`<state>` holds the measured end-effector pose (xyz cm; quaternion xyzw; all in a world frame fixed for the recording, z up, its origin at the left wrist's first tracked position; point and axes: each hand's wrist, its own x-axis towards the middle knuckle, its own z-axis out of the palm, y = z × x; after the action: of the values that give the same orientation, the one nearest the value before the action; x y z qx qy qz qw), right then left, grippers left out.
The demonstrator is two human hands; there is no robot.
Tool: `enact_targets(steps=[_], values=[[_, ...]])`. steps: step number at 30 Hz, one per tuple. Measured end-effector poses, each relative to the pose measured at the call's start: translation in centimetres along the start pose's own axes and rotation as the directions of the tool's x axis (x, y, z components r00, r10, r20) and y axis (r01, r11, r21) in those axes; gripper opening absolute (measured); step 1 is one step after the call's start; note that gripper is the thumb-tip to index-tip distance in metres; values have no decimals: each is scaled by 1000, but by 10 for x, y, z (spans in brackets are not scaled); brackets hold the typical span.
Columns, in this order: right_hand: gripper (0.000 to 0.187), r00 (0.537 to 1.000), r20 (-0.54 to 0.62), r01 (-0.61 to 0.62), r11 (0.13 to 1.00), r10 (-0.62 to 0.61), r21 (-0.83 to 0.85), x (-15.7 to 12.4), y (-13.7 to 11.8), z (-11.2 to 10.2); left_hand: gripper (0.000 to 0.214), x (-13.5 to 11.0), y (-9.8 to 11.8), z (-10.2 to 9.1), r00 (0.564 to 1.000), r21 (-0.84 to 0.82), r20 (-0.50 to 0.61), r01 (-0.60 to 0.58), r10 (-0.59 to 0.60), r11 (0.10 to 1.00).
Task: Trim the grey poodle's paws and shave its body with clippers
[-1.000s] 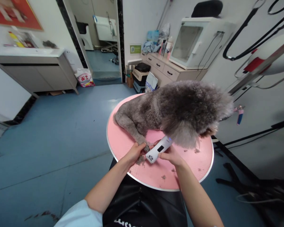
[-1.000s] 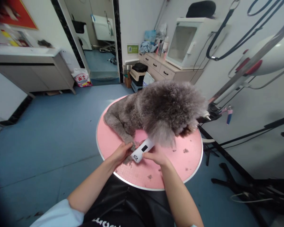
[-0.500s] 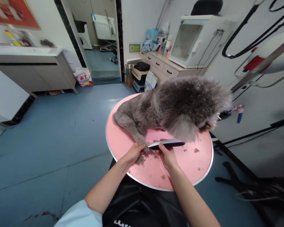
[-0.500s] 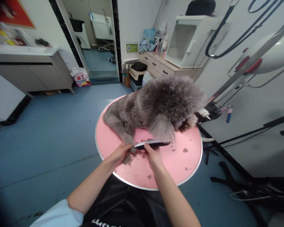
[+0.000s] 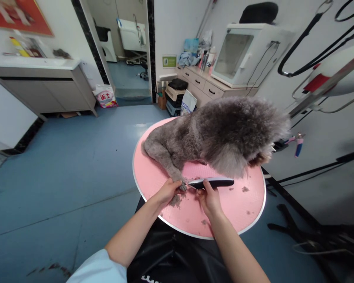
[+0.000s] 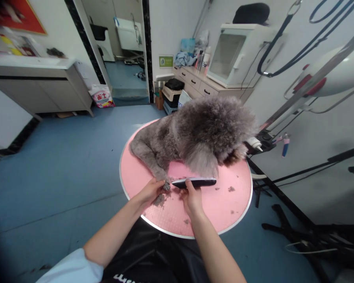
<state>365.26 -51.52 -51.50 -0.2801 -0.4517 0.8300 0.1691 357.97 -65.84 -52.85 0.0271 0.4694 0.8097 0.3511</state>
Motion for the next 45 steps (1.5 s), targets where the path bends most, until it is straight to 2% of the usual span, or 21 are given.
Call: enact_targets(steps=[5,12,17,22,25,28,30,33,34,35,37,39,40,42,44,45], values=[[39,992,42,124,987,-120,-106,-7,5,1,36,-1,0,0,1000,-11,15,-8,9,1000],[35,932,133,362,866,-337,-346,-18,5,1,37,3,-3,-1,1000,-19,-4,-17,17,1000],[39,945,141,327,866,-295,-379,-14,6,-5,40,3,-3,-1,1000,-5,-14,-4,4,1000],[31,917,101,395,851,-385,-346,-17,12,-17,44,2,-3,-1,1000,59,1,-25,25,998],[29,892,124,449,826,-434,-340,-25,14,-21,47,1,-3,0,999,81,16,-49,48,995],[31,817,250,576,751,-519,-322,-36,12,-23,47,0,-3,0,998,95,-4,-66,67,993],[37,731,387,680,651,-562,-338,-40,11,-25,44,0,-3,-1,996,104,-9,-85,87,991],[37,539,613,842,375,-578,-388,-39,11,-29,40,1,-5,-2,993,123,-4,-114,115,986],[35,488,670,872,281,-560,-401,-36,12,-31,40,2,-6,-2,993,132,-5,-117,119,984],[32,458,710,886,208,-534,-416,-34,13,-32,39,2,-7,-3,993,142,-6,-116,118,983],[29,457,746,882,135,-484,-452,-29,14,-34,39,3,-8,-3,994,154,-9,-111,113,982],[29,466,741,877,139,-484,-460,-27,14,-34,38,4,-8,-4,994,148,-11,-110,113,983],[30,470,730,878,172,-497,-448,-27,12,-33,38,4,-8,-4,993,139,-11,-112,115,984],[34,504,700,864,286,-507,-415,-30,7,-30,37,4,-7,-3,994,122,-11,-106,108,987],[38,558,676,826,406,-482,-392,-33,0,-29,38,3,-6,-3,996,106,-14,-87,89,991],[39,579,666,808,440,-471,-391,-34,-2,-28,38,3,-6,-3,997,98,-19,-76,78,992]])
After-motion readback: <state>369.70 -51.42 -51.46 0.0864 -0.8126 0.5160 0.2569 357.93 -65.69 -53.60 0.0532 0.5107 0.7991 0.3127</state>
